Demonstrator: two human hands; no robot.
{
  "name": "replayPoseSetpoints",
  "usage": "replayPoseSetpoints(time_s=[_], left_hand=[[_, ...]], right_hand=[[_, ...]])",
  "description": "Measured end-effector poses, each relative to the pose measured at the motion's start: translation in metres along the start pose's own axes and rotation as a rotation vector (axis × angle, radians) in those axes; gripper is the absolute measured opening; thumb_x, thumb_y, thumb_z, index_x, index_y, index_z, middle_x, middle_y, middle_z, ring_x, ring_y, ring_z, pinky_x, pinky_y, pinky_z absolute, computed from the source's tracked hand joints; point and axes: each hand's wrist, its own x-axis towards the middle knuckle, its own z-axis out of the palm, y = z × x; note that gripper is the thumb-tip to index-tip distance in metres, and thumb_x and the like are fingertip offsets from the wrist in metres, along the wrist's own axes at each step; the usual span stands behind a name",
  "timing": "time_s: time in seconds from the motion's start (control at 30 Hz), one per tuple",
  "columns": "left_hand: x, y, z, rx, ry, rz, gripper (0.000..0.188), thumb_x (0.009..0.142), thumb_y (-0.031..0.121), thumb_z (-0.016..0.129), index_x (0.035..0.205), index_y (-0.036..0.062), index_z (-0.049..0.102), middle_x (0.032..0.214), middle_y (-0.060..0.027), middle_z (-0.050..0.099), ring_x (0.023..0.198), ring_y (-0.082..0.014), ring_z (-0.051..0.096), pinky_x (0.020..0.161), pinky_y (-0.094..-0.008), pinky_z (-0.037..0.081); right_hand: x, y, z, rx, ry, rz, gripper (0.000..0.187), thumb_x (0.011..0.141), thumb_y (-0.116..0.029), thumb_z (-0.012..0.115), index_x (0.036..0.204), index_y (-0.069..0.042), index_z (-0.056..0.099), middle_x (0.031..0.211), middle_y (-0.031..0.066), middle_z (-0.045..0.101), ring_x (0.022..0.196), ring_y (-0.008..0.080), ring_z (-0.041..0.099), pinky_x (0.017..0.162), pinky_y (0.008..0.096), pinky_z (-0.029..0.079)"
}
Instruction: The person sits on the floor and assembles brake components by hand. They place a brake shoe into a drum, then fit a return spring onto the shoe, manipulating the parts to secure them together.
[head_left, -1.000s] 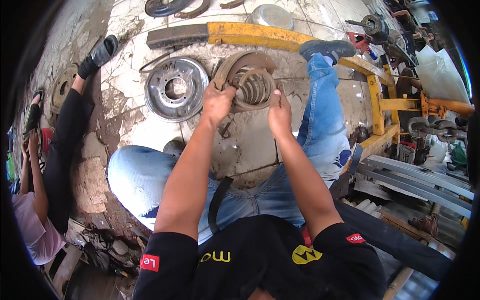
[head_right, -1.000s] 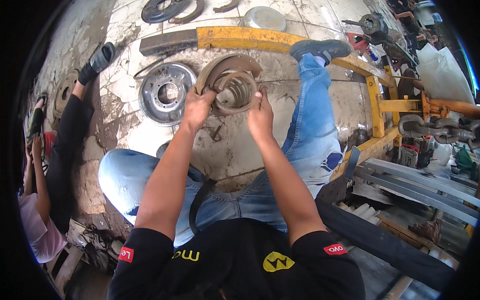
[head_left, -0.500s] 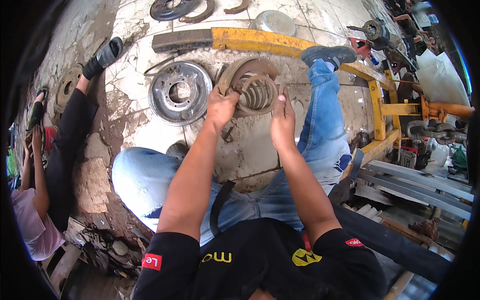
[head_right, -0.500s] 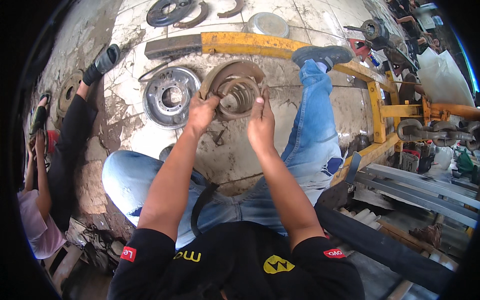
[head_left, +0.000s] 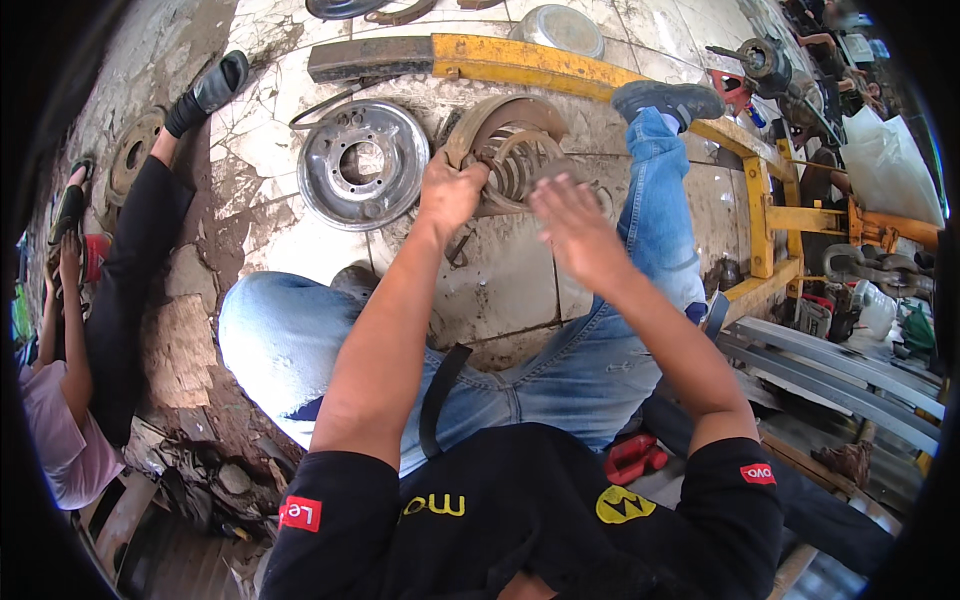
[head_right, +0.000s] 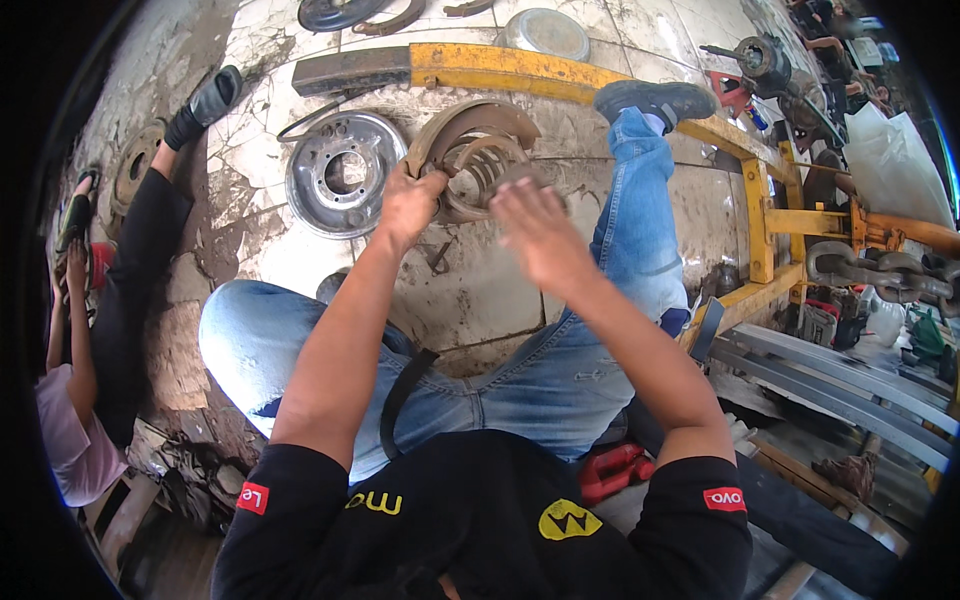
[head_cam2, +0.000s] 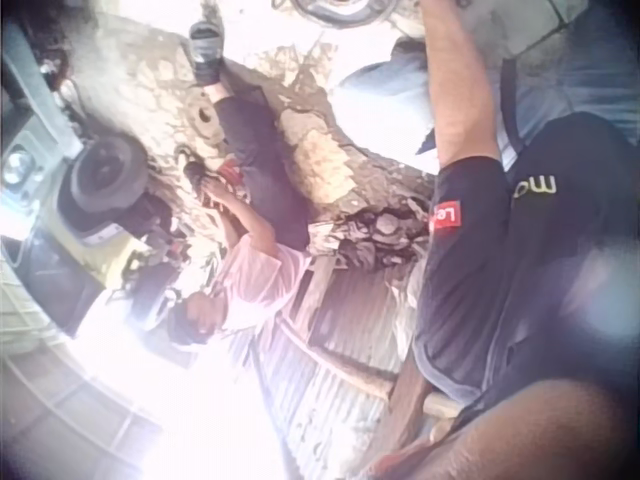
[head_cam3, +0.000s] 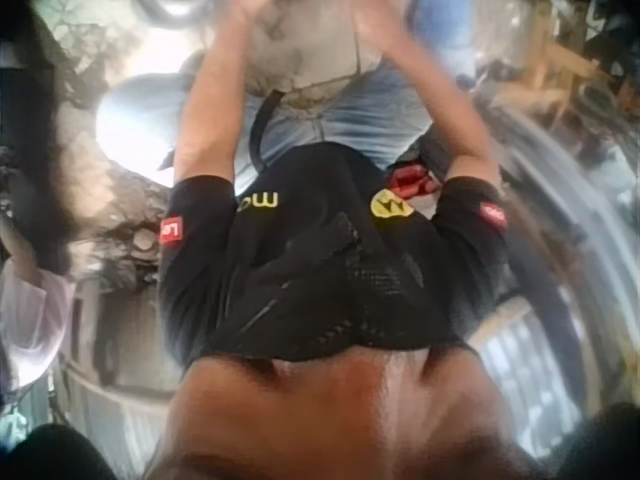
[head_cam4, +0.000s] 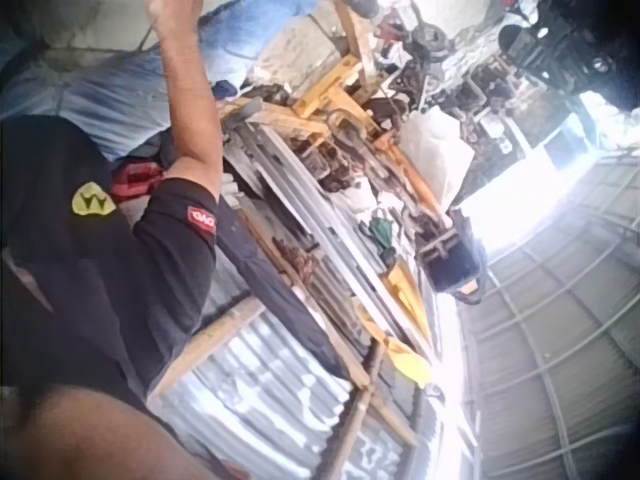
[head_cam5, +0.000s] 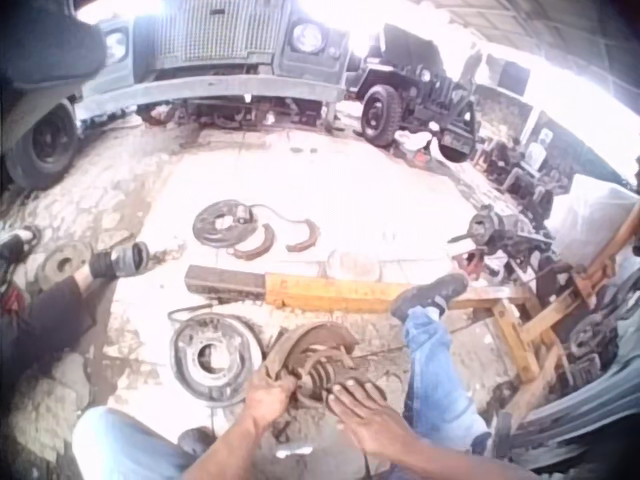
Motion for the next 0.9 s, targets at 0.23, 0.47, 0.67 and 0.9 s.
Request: replayPoseSetpoints(time_s=[0.23, 0.47, 0.67, 0.9], left_hand=[[-0.001, -0.001, -0.001, -0.003, 0.026, -0.009, 0.042, 0.079, 0.014, 0.064, 0.114, -0.0079, 0.059, 0.104, -0.0195, 0.069, 0.095, -0.0253, 0.065, 0.086, -0.0328, 0.050], [-0.003, 0.005, 0.002, 0.080, -0.025, -0.002, 0.040, 0.083, 0.009, 0.061, 0.120, -0.0059, 0.056, 0.105, -0.0134, 0.067, 0.091, -0.0203, 0.064, 0.082, -0.0320, 0.052], [-0.003, 0.002, 0.002, 0.018, 0.015, -0.030, 0.038, 0.079, 0.013, 0.063, 0.111, -0.0075, 0.060, 0.099, -0.0158, 0.069, 0.089, -0.0220, 0.063, 0.083, -0.0310, 0.050], [-0.007, 0.011, 0.002, 0.023, 0.016, 0.005, 0.037, 0.079, 0.012, 0.063, 0.112, -0.0054, 0.061, 0.098, -0.0138, 0.069, 0.087, -0.0217, 0.064, 0.082, -0.0315, 0.050]], right_hand=[[0.019, -0.006, -0.012, 0.012, -0.075, 0.055, 0.046, 0.101, -0.028, 0.043, 0.139, -0.003, 0.047, 0.146, 0.0155, 0.045, 0.139, 0.0274, 0.039, 0.118, 0.0475, 0.022], [0.016, -0.023, -0.006, 0.119, -0.046, 0.044, 0.046, 0.100, -0.029, 0.047, 0.137, -0.002, 0.048, 0.145, 0.0146, 0.046, 0.140, 0.0272, 0.036, 0.118, 0.0462, 0.023], [0.021, -0.022, 0.001, -0.008, 0.023, 0.149, 0.046, 0.100, -0.029, 0.048, 0.137, -0.002, 0.050, 0.145, 0.0170, 0.046, 0.140, 0.0278, 0.036, 0.118, 0.0464, 0.023], [0.019, -0.023, 0.011, 0.018, -0.020, 0.137, 0.052, 0.103, -0.035, 0.039, 0.143, -0.002, 0.042, 0.149, 0.0172, 0.041, 0.142, 0.0293, 0.033, 0.120, 0.0466, 0.018]])
